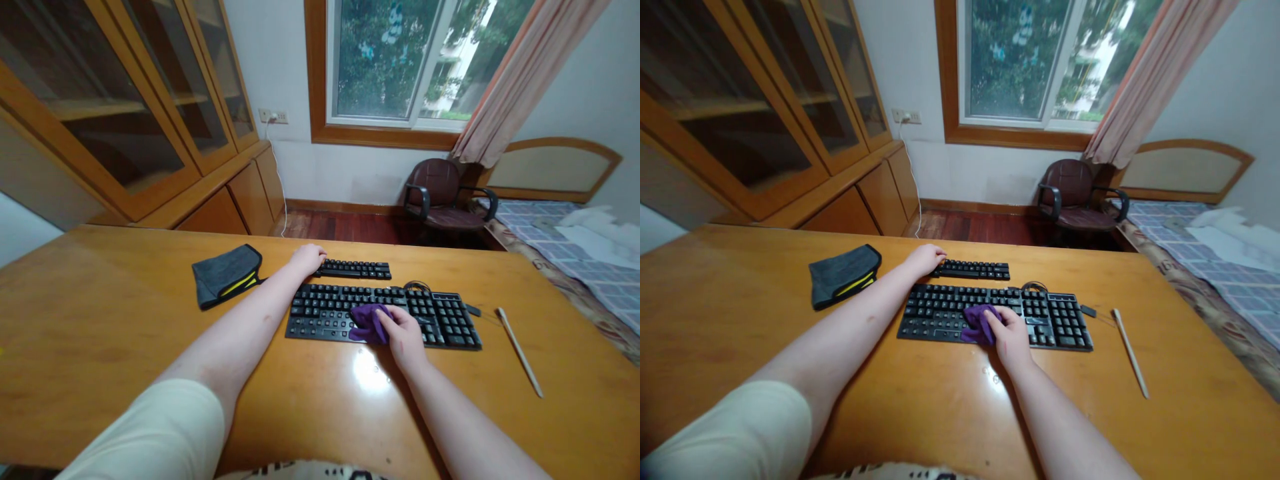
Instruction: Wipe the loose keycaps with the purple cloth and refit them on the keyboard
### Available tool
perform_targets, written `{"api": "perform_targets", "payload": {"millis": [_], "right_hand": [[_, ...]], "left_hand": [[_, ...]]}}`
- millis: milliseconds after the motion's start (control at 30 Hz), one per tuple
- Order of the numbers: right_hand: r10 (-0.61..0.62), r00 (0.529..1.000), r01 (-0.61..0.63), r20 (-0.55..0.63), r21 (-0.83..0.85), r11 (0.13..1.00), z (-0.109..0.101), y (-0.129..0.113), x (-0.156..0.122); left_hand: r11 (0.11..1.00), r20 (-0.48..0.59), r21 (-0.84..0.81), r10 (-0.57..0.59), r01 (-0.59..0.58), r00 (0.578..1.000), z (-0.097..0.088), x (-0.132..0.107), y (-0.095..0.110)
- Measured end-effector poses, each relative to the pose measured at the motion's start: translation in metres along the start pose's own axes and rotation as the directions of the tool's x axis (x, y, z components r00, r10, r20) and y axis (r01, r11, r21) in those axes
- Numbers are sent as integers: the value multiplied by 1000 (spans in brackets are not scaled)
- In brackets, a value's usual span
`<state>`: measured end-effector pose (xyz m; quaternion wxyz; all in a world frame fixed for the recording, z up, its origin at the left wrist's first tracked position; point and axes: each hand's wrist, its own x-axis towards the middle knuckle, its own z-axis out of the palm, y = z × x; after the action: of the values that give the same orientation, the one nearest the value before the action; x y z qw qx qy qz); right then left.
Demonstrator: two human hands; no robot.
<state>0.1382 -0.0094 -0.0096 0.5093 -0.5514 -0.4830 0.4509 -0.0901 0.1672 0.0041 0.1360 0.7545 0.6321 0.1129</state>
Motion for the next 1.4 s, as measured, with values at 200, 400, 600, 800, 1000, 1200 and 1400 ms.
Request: {"api": "perform_targets", "payload": {"millis": [200,400,600,800,1000,1200,1400], "right_hand": [[19,1000,-19,-15,14,1000,1,-2,0],[21,1000,-21,-4,14,1000,1,1,0],[15,1000,-15,-7,6,1000,1,0,0],[2,1000,-2,-6,15,1000,1,1,0],[4,999,0,-51,79,997,2,3,1],[-26,993,36,-116,79,996,1,-2,2],[-82,996,82,-28,15,997,4,0,0]], "left_hand": [[1000,57,-2,-22,22,998,5,15,-4],[999,38,-35,-34,35,999,4,19,-2],[992,6,-121,-28,28,1000,5,15,-2],[958,-94,-285,-58,29,994,-5,3,3],[746,-115,-661,1,-77,993,-8,-57,50],[537,31,-843,19,16,999,1,-134,86],[305,97,-944,-119,129,988,19,-166,95]]}}
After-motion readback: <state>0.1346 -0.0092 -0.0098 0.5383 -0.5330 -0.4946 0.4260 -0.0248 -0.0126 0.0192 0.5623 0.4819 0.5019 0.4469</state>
